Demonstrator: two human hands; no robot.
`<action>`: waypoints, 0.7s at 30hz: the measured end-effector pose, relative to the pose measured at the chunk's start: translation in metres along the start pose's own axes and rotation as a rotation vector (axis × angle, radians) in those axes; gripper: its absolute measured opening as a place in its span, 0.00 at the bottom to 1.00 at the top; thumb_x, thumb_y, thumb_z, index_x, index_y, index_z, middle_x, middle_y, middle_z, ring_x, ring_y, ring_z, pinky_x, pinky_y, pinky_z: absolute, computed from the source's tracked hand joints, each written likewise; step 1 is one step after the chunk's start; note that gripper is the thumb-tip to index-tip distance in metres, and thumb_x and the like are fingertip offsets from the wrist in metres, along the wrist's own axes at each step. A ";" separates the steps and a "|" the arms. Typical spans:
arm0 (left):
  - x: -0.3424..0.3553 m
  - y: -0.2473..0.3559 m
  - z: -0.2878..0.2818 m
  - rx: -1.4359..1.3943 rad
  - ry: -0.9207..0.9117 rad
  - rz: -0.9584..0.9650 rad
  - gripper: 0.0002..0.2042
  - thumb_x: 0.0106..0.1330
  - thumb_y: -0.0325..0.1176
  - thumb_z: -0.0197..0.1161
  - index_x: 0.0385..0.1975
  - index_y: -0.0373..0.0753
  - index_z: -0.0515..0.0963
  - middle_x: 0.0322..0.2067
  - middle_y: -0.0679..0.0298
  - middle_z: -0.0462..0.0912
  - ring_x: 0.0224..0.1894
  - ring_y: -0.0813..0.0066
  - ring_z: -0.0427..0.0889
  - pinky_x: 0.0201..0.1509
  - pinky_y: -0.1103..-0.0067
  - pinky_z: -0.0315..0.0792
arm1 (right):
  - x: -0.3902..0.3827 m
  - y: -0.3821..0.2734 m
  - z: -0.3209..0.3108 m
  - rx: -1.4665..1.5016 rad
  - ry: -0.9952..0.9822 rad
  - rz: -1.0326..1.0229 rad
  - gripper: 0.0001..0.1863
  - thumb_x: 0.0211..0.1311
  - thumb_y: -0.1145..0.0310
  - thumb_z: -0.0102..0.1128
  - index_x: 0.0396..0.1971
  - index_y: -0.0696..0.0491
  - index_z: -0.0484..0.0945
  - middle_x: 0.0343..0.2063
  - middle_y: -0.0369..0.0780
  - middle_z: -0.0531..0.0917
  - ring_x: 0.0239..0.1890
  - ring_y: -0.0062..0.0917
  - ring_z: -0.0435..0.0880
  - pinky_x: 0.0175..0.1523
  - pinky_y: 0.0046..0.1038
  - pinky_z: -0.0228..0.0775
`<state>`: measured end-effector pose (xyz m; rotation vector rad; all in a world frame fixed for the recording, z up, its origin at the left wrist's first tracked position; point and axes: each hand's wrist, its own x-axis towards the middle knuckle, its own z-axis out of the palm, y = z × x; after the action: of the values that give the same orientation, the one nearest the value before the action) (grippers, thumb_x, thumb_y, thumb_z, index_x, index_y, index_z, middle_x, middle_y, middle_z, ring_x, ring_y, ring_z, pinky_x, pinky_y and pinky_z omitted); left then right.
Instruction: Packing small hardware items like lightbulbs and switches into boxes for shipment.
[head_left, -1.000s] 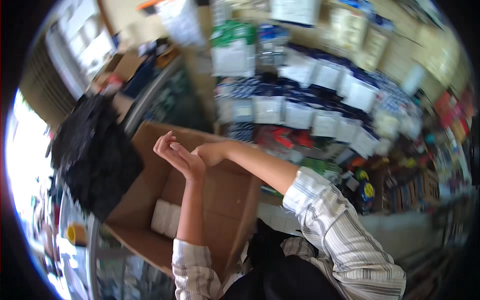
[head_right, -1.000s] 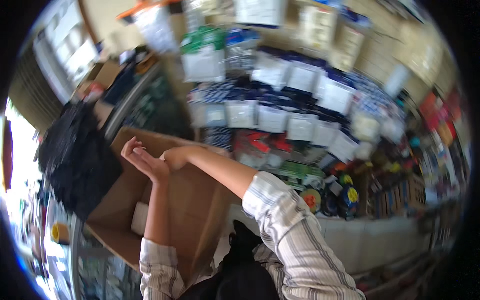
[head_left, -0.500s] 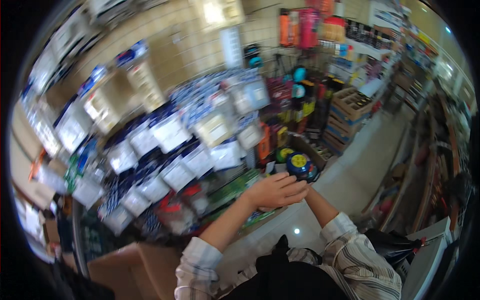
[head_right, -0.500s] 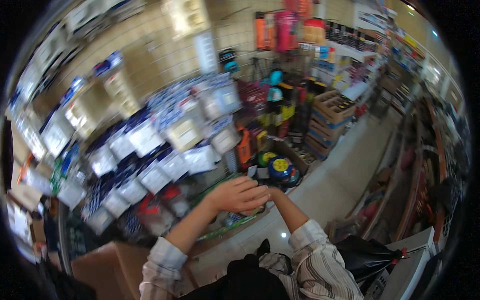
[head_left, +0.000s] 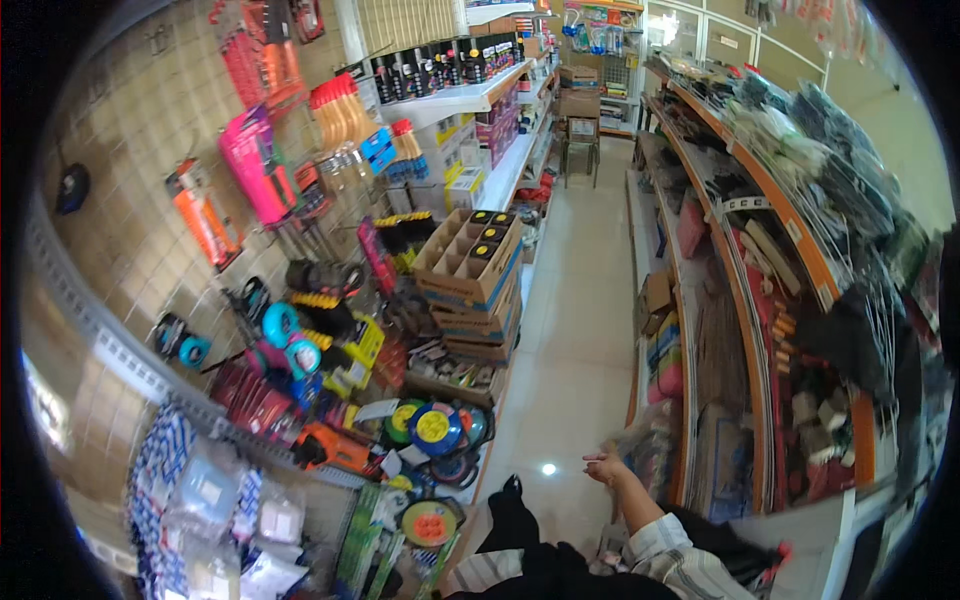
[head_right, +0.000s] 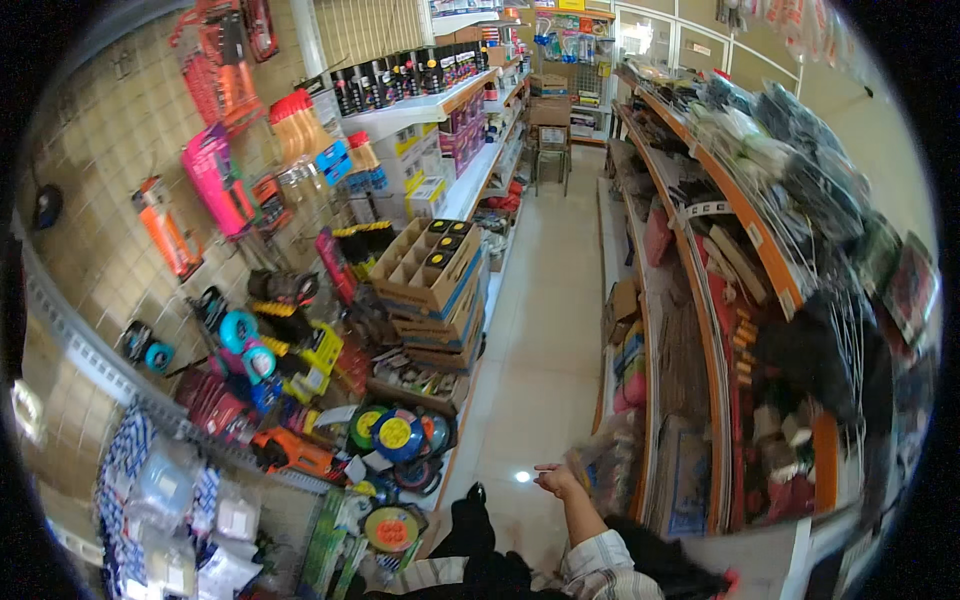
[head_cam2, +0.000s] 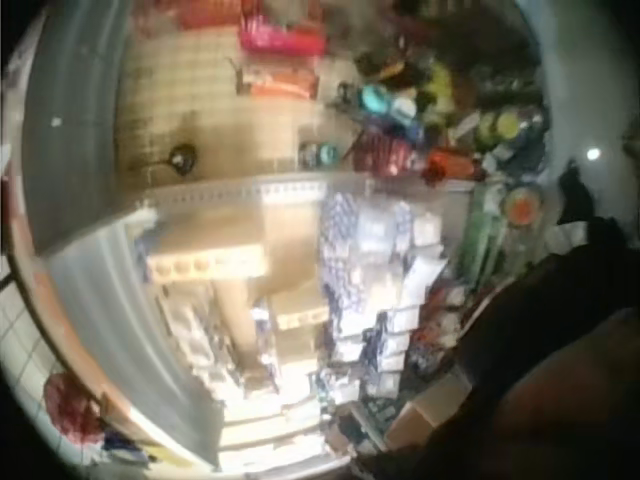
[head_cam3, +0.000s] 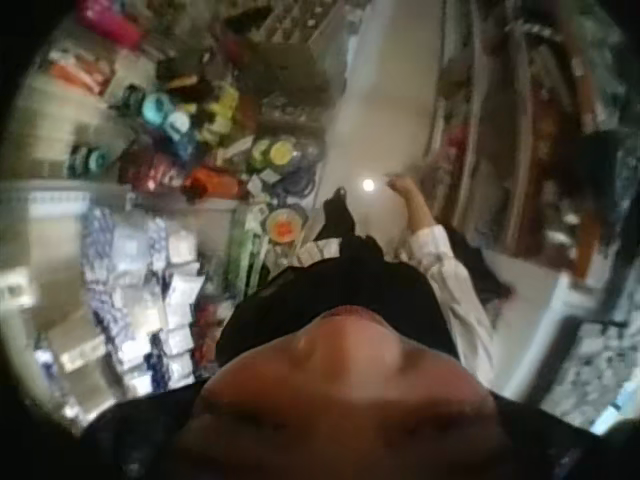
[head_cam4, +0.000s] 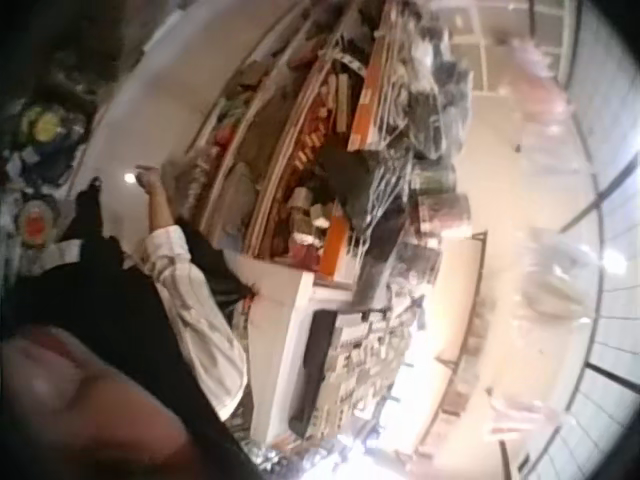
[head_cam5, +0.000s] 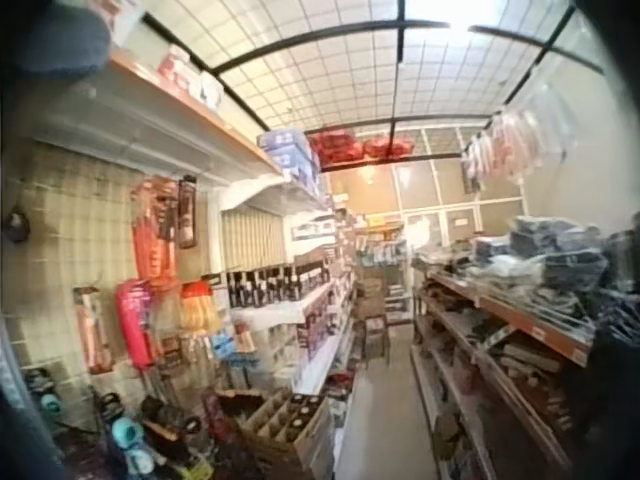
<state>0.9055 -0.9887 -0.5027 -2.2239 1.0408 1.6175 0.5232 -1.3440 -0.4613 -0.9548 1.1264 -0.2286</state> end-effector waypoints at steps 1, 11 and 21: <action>0.013 0.007 -0.012 -0.038 -0.004 -0.039 0.20 0.64 0.43 0.49 0.48 0.33 0.70 0.42 0.47 0.76 0.45 0.53 0.76 0.51 0.64 0.69 | 0.022 -0.009 -0.018 -0.022 -0.214 -0.227 0.16 0.51 0.79 0.61 0.42 0.49 0.80 0.37 0.38 0.80 0.41 0.25 0.79 0.44 0.23 0.75; 0.173 0.202 -0.180 0.030 -0.017 0.180 0.22 0.63 0.46 0.49 0.48 0.34 0.71 0.45 0.47 0.76 0.48 0.51 0.75 0.51 0.63 0.69 | 0.079 0.013 -0.148 -0.825 0.424 0.193 0.21 0.48 0.58 0.63 0.41 0.56 0.78 0.36 0.45 0.82 0.38 0.34 0.82 0.43 0.32 0.73; 0.281 0.682 -0.436 0.687 0.132 0.924 0.18 0.65 0.44 0.47 0.48 0.40 0.72 0.47 0.50 0.76 0.50 0.51 0.74 0.52 0.63 0.69 | 0.130 -0.102 -0.222 -0.068 0.438 0.557 0.13 0.57 0.71 0.55 0.41 0.58 0.75 0.33 0.43 0.79 0.35 0.33 0.78 0.41 0.37 0.71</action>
<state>0.8403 -1.8398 -0.4289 -1.4387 2.4325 1.0258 0.4252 -1.6003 -0.4934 -0.6274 1.7661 0.0618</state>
